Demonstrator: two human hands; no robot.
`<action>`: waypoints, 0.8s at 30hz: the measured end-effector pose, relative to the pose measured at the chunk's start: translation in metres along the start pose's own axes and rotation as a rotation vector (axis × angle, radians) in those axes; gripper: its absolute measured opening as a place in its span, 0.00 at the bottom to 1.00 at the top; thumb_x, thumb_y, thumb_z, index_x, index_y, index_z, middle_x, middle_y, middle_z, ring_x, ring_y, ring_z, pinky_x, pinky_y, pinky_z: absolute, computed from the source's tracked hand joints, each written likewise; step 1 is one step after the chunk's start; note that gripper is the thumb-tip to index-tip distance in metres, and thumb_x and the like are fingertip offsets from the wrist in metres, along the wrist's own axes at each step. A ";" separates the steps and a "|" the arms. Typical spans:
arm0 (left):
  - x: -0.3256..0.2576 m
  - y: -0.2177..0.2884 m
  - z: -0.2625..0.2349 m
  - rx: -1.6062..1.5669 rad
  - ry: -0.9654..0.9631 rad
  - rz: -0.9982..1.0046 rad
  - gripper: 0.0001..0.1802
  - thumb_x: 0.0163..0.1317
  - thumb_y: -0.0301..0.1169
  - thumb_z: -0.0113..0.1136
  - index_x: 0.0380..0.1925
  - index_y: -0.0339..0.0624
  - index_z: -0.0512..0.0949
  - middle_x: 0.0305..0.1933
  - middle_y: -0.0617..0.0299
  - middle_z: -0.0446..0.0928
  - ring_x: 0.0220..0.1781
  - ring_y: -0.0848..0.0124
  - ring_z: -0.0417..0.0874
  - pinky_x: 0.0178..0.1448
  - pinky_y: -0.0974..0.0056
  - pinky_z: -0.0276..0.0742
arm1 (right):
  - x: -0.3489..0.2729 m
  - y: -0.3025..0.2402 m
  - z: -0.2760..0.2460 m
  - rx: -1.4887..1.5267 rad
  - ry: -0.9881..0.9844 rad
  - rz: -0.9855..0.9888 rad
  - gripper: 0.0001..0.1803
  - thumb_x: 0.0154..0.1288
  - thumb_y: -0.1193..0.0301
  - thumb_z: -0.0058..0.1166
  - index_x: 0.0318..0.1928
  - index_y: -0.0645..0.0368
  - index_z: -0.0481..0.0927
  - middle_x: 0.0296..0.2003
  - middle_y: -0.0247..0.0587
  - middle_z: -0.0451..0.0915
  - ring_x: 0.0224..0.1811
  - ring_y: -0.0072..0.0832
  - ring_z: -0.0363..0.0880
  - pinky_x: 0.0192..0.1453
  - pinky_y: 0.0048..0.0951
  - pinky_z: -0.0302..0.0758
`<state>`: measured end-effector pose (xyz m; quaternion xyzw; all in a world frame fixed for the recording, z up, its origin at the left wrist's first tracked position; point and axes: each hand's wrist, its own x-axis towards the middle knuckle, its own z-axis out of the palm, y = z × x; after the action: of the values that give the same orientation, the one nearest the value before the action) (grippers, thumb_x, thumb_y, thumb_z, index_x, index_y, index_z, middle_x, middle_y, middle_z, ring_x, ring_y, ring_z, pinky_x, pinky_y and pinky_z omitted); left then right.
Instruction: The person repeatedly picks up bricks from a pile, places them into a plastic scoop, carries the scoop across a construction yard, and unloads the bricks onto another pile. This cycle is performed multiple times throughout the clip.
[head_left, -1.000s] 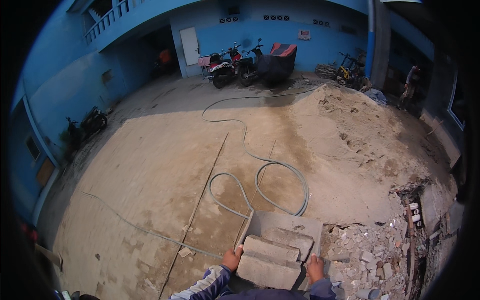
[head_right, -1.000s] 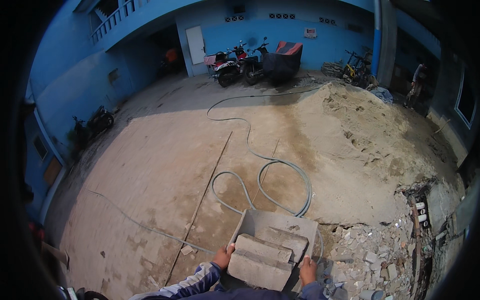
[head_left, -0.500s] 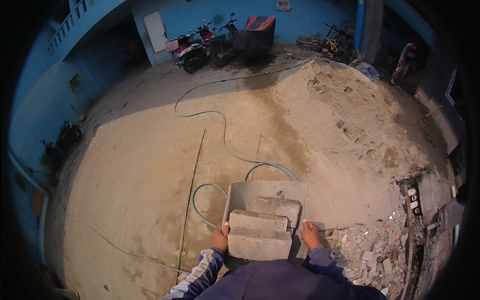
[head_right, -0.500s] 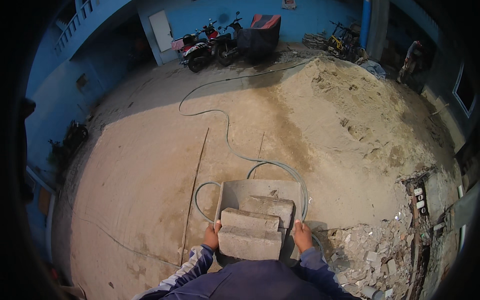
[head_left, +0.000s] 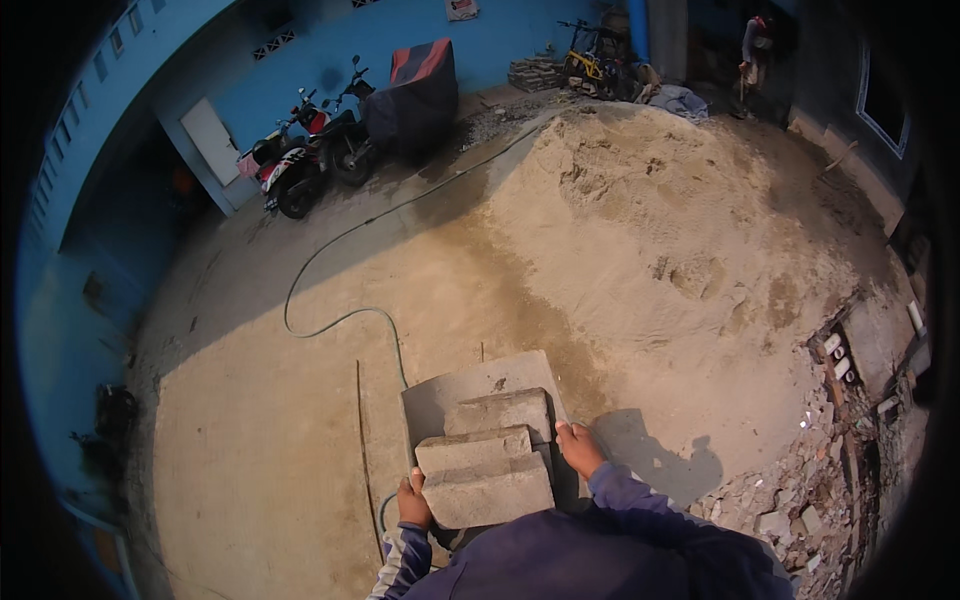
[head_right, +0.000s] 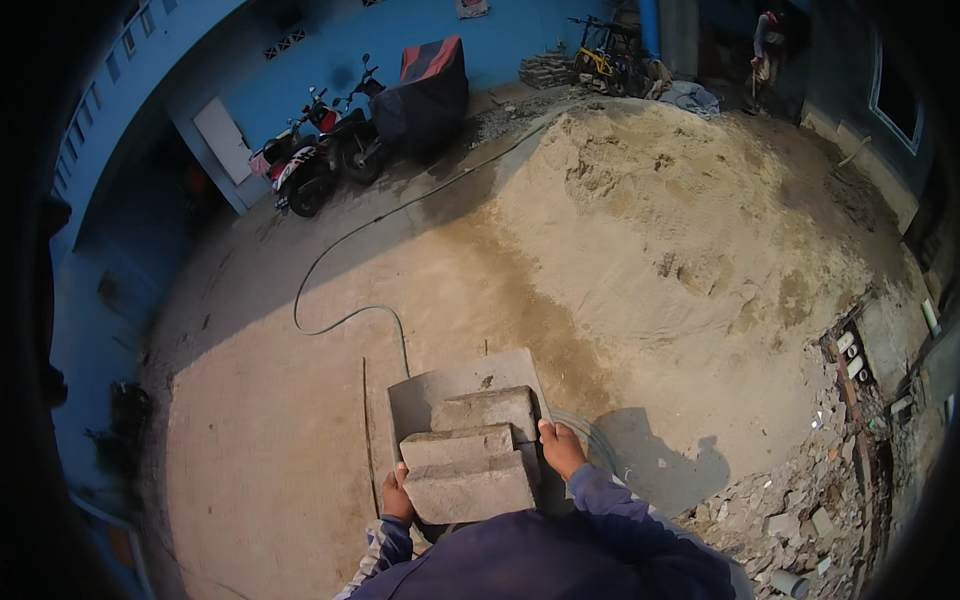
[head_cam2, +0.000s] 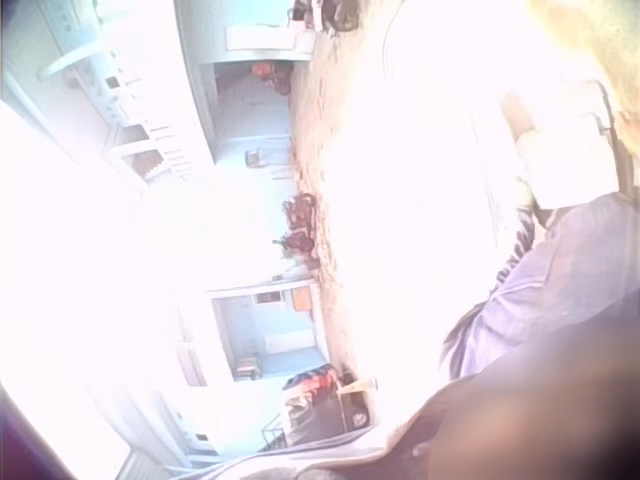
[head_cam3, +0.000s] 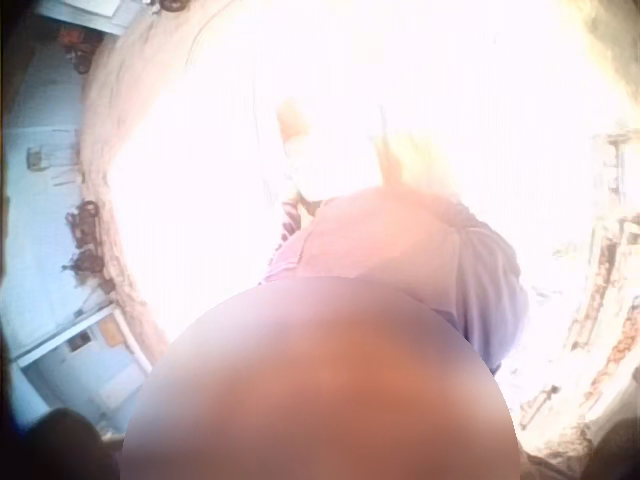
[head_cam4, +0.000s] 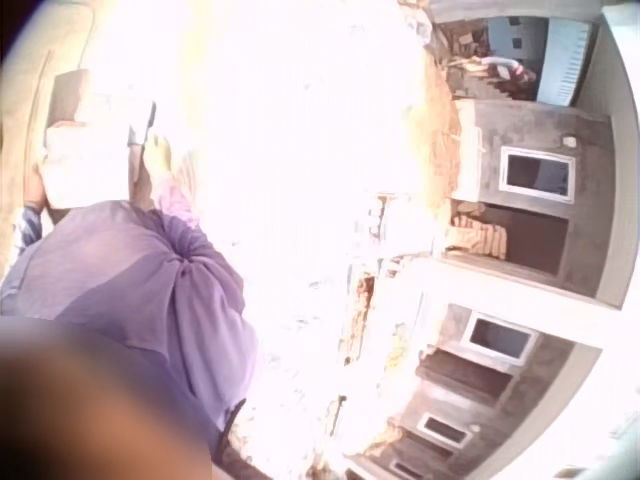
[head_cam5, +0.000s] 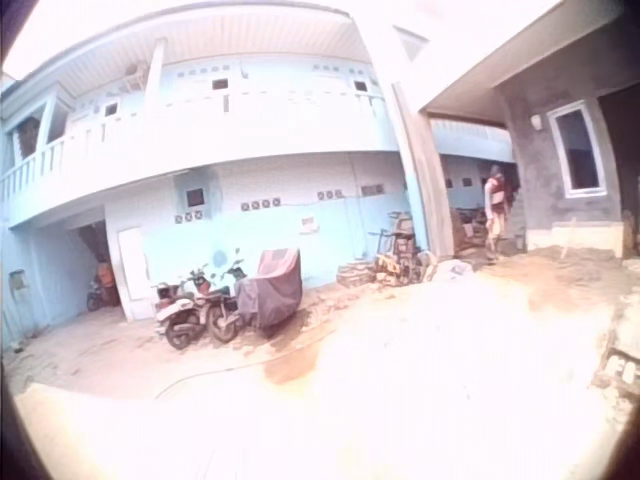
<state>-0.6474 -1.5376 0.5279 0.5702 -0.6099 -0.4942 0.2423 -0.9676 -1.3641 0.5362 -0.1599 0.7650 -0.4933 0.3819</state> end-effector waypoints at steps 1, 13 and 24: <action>0.020 0.016 0.005 -0.066 -0.021 0.045 0.30 0.77 0.51 0.47 0.43 0.27 0.79 0.42 0.52 0.84 0.43 0.64 0.85 0.48 0.61 0.80 | 0.023 -0.018 -0.003 -0.010 0.013 -0.019 0.29 0.74 0.48 0.47 0.38 0.67 0.78 0.37 0.54 0.82 0.41 0.45 0.81 0.48 0.41 0.73; 0.406 0.140 0.109 -0.007 0.004 0.138 0.31 0.75 0.51 0.51 0.33 0.26 0.74 0.30 0.43 0.80 0.34 0.57 0.81 0.42 0.55 0.76 | 0.373 -0.172 0.063 -0.010 0.133 -0.023 0.29 0.74 0.50 0.48 0.36 0.68 0.80 0.30 0.50 0.82 0.36 0.40 0.81 0.46 0.39 0.75; 0.774 0.310 0.159 0.156 -0.154 0.115 0.36 0.75 0.58 0.47 0.39 0.27 0.76 0.36 0.47 0.82 0.41 0.62 0.82 0.46 0.57 0.77 | 0.672 -0.368 0.096 0.090 0.212 0.056 0.28 0.75 0.50 0.49 0.36 0.67 0.80 0.30 0.46 0.83 0.34 0.35 0.81 0.44 0.37 0.76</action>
<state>-1.1051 -2.2526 0.5301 0.5116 -0.6950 -0.4730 0.1774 -1.3863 -2.0123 0.5510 -0.0681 0.7825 -0.5302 0.3193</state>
